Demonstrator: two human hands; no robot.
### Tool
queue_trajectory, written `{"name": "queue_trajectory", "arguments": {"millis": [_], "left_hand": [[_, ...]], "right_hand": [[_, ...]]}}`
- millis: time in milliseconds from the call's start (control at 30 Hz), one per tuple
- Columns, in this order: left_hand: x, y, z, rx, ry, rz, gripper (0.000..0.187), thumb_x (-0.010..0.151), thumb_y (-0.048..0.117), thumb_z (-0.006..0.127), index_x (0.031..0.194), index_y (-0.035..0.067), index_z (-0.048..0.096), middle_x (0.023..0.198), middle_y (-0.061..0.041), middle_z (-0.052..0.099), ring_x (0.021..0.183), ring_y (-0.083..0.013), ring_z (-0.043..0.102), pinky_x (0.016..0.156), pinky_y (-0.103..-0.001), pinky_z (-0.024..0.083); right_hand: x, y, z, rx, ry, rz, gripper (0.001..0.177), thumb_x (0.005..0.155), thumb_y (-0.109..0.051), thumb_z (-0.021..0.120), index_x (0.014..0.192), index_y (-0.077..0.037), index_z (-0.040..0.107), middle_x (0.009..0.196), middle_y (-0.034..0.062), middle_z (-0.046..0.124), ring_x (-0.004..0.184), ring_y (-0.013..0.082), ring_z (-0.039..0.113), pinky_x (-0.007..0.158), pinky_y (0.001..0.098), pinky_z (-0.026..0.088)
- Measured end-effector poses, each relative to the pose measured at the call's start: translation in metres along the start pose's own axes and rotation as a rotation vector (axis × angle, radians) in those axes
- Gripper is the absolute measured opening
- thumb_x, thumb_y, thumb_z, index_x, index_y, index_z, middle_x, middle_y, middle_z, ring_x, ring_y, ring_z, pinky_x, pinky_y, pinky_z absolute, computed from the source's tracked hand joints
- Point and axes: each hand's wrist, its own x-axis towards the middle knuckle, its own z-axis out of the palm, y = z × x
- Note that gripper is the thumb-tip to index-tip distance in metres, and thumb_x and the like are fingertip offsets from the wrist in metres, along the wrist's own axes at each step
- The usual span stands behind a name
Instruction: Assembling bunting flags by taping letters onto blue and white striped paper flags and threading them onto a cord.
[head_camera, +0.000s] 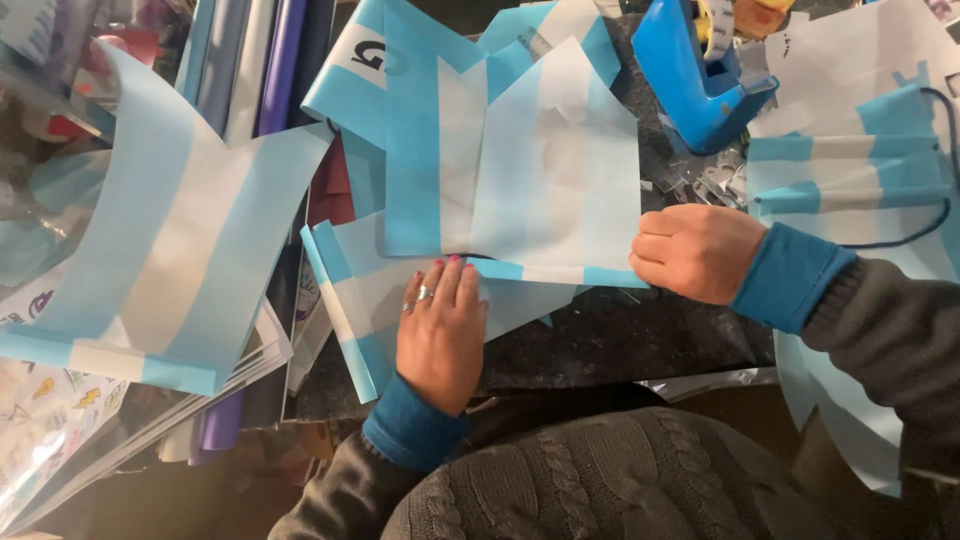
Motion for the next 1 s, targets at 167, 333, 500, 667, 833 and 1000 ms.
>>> {"name": "queue_trajectory", "arguments": {"millis": [167,333,500,667,833,1000], "left_hand": [[0.0,-0.015,-0.024,-0.033,-0.022,-0.068,0.038,0.089,0.018,0.067,0.123,0.002,0.061,0.131,-0.02,0.065,0.119,-0.0379,0.062,0.101,-0.048,0.048],[0.025,-0.013,-0.102,0.093,-0.372,-0.187,0.034,0.092,0.031,0.069,0.11,0.003,0.062,0.115,-0.013,0.069,0.101,-0.033,0.07,0.084,-0.044,0.057],[0.068,-0.041,-0.12,0.21,-0.372,-0.053,0.03,0.091,0.036,0.073,0.105,0.01,0.069,0.097,-0.011,0.072,0.091,-0.0336,0.071,0.075,-0.046,0.056],[0.144,-0.118,-0.074,0.499,-0.151,0.135,0.034,0.096,0.026,0.069,0.12,0.002,0.068,0.114,-0.016,0.07,0.106,-0.0338,0.068,0.086,-0.046,0.056],[0.194,-0.185,-0.004,1.078,0.325,0.375,0.066,0.064,0.036,0.06,0.125,0.012,0.065,0.118,-0.014,0.068,0.103,-0.0303,0.068,0.085,-0.046,0.058],[0.197,-0.203,0.01,0.867,-0.357,0.139,0.046,0.105,0.021,0.061,0.139,-0.01,0.062,0.111,-0.026,0.074,0.104,-0.0402,0.07,0.085,-0.051,0.057]], "right_hand": [[-0.003,-0.007,-0.007,0.031,-0.02,0.022,0.014,0.069,-0.013,0.064,0.081,-0.006,0.064,0.078,0.0049,0.057,0.077,0.0241,0.059,0.065,0.0359,0.052],[-0.008,-0.012,-0.009,0.038,-0.041,0.023,0.008,0.07,-0.015,0.062,0.072,-0.009,0.057,0.075,0.0053,0.054,0.077,0.0249,0.059,0.067,0.0359,0.052],[-0.008,-0.019,-0.007,0.012,-0.179,-0.012,0.007,0.071,-0.015,0.061,0.07,-0.011,0.056,0.074,0.0049,0.055,0.077,0.0244,0.058,0.069,0.0343,0.052],[-0.011,-0.025,-0.005,-0.017,-0.071,-0.068,0.01,0.069,-0.017,0.06,0.074,-0.008,0.056,0.078,0.006,0.054,0.082,0.0257,0.057,0.072,0.0341,0.053],[-0.015,-0.027,-0.005,0.033,-0.142,0.013,0.01,0.071,-0.017,0.062,0.07,-0.011,0.055,0.076,0.0056,0.054,0.079,0.0255,0.057,0.068,0.035,0.051],[-0.021,-0.029,-0.008,0.057,-0.058,0.016,0.011,0.067,-0.017,0.061,0.072,-0.009,0.054,0.077,0.0051,0.053,0.081,0.0257,0.056,0.069,0.0349,0.051]]}}
